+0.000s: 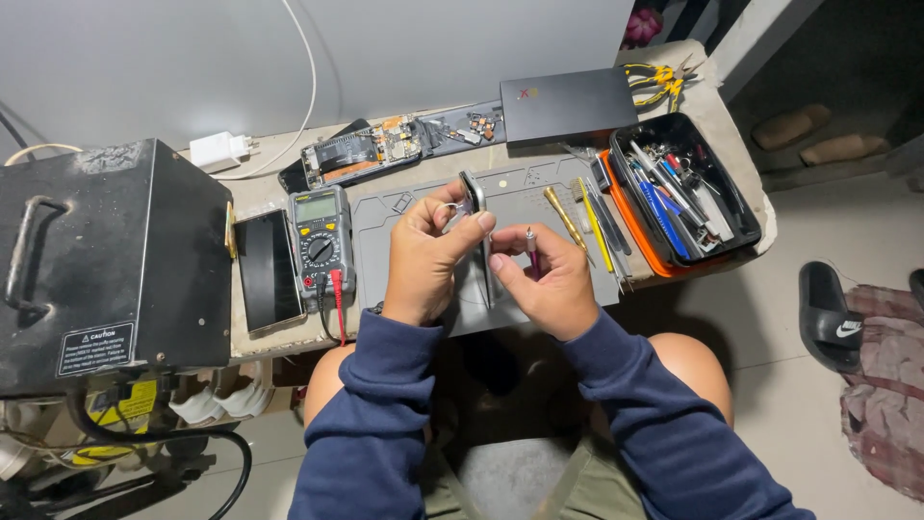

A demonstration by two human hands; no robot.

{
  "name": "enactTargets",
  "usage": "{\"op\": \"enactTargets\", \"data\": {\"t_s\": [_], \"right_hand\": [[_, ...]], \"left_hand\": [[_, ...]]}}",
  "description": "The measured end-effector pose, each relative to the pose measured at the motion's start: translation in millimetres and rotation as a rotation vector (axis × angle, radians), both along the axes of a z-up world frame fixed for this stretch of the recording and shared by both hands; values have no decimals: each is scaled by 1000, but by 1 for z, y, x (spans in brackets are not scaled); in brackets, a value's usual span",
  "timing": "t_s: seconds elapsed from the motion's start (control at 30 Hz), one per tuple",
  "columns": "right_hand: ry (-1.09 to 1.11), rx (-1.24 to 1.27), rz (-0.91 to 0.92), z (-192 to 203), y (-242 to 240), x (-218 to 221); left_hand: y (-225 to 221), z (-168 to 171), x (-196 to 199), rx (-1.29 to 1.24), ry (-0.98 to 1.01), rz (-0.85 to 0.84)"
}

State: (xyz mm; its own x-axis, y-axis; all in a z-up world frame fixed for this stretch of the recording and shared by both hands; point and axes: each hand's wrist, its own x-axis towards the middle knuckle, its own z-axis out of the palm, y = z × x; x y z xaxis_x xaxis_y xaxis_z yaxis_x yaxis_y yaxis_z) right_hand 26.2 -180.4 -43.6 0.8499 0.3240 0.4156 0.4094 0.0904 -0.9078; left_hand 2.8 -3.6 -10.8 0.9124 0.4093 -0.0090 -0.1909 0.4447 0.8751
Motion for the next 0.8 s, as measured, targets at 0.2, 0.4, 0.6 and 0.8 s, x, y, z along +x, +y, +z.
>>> {"op": "enactTargets", "data": {"t_s": [0.2, 0.4, 0.6, 0.8], "right_hand": [[-4, -2, -5, 1, 0, -1], [-21, 5, -11, 1, 2, -1], [-26, 13, -19, 4, 4, -2], [-23, 5, -26, 5, 4, -2]], "left_hand": [[1, -3, 2, -19, 6, -1], [4, -11, 5, -45, 6, -3], [8, -19, 8, -97, 27, -24], [12, -30, 10, -137, 44, -56]]}}
